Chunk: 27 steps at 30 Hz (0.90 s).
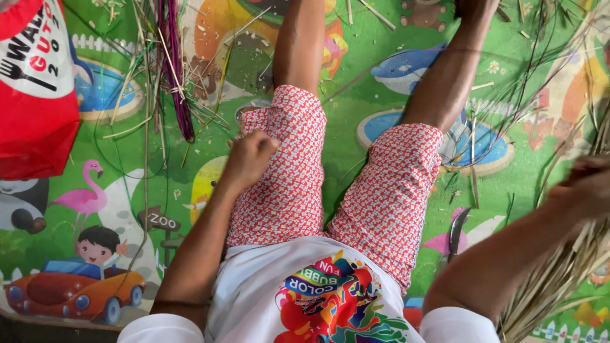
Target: Stripping and refining long plant fibers by pulling them against a wooden stick while sitting on a floor mat.
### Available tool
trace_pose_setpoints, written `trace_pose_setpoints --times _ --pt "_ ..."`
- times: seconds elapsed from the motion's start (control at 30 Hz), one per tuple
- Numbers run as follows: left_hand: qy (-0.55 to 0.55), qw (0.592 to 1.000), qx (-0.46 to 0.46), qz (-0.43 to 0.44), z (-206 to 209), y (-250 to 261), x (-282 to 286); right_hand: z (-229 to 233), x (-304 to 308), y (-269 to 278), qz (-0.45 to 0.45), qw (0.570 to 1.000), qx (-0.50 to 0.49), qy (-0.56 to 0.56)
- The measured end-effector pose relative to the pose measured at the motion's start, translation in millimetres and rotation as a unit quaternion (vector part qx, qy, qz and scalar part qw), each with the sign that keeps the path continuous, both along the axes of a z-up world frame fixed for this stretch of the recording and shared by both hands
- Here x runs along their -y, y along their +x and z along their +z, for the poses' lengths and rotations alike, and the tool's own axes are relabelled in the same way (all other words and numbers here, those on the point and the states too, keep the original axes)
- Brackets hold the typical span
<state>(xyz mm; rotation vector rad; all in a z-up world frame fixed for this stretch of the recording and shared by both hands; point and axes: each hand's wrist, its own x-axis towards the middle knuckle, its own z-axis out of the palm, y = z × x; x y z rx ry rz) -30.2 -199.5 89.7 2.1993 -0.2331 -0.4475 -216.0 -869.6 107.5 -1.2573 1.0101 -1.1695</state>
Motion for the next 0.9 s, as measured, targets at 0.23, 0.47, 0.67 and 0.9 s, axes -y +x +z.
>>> trace_pose_setpoints --times 0.23,0.47,0.67,0.9 --pt "-0.015 0.987 -0.077 -0.143 20.2 -37.6 76.2 30.3 -347.7 80.1 0.391 0.912 -0.093 -0.081" --pt "0.011 0.969 0.14 -0.205 13.9 -47.8 76.6 -68.7 -421.0 88.8 0.432 0.722 -0.16 -0.516" --pt "-0.049 0.966 0.127 -0.221 30.5 -44.6 70.4 -27.9 -445.9 96.5 0.452 0.77 -0.218 -0.395" --pt "-0.184 0.966 -0.005 -0.184 19.8 -49.3 63.9 -24.0 -435.7 110.3 0.448 0.757 -0.243 -0.409"
